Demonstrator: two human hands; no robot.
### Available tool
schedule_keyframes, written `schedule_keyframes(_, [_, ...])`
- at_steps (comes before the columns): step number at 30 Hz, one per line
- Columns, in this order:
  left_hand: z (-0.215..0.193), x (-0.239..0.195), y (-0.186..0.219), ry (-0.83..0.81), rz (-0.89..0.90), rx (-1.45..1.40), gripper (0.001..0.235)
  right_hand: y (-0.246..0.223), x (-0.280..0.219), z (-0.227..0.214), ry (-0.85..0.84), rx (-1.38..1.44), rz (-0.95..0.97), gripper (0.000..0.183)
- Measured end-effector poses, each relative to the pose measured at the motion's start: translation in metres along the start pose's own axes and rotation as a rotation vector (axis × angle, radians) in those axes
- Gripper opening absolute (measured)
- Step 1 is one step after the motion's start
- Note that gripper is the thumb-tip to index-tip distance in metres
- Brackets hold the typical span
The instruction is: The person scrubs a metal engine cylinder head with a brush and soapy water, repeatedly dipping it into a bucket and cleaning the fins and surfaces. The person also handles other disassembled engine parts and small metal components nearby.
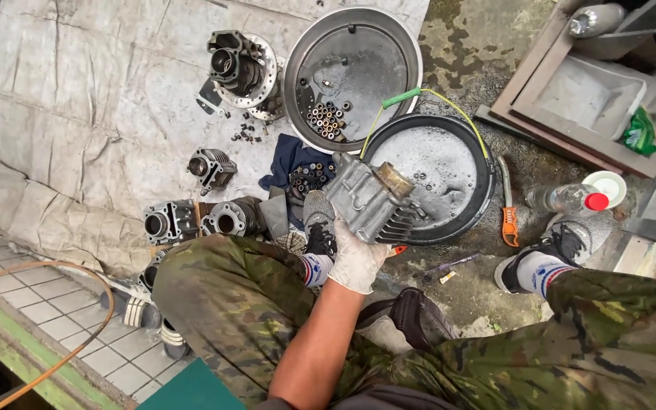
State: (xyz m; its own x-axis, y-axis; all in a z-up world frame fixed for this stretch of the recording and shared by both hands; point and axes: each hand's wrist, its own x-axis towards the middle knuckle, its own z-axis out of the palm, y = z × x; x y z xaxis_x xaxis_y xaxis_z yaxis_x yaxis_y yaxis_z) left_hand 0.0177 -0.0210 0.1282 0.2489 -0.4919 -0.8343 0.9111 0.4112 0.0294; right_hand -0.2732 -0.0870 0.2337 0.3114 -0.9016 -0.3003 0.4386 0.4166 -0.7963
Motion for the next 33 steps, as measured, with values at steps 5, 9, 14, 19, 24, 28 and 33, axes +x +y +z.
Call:
schedule_keyframes(5, [-0.017,0.021,0.006,-0.253,-0.153,0.066,0.053,0.000,0.014,0.064,0.097,0.230,0.316,0.024])
schedule_keyframes(9, [-0.022,0.043,0.010,-0.407,-0.243,0.095,0.067,0.031,0.056,0.100,0.116,-0.262,0.028,0.047])
schedule_keyframes(14, [-0.022,0.050,0.015,-0.339,-0.315,0.134,0.072,0.088,0.076,0.041,-0.008,-0.481,0.134,0.058])
schedule_keyframes(19, [-0.059,0.083,0.015,-0.310,-0.340,0.096,0.073,0.112,0.066,0.031,-0.041,-0.572,0.132,0.052])
schedule_keyframes(24, [-0.058,0.077,0.005,-0.353,-0.401,0.109,0.073,0.114,0.064,0.042,-0.043,-0.528,0.081,0.052])
schedule_keyframes(28, [-0.059,0.070,-0.005,-0.346,-0.487,0.150,0.067,0.121,0.072,0.052,-0.118,-0.452,-0.044,0.058])
schedule_keyframes(33, [-0.060,0.068,-0.018,-0.334,-0.578,0.188,0.062,0.160,0.093,0.034,-0.083,-0.406,-0.130,0.055])
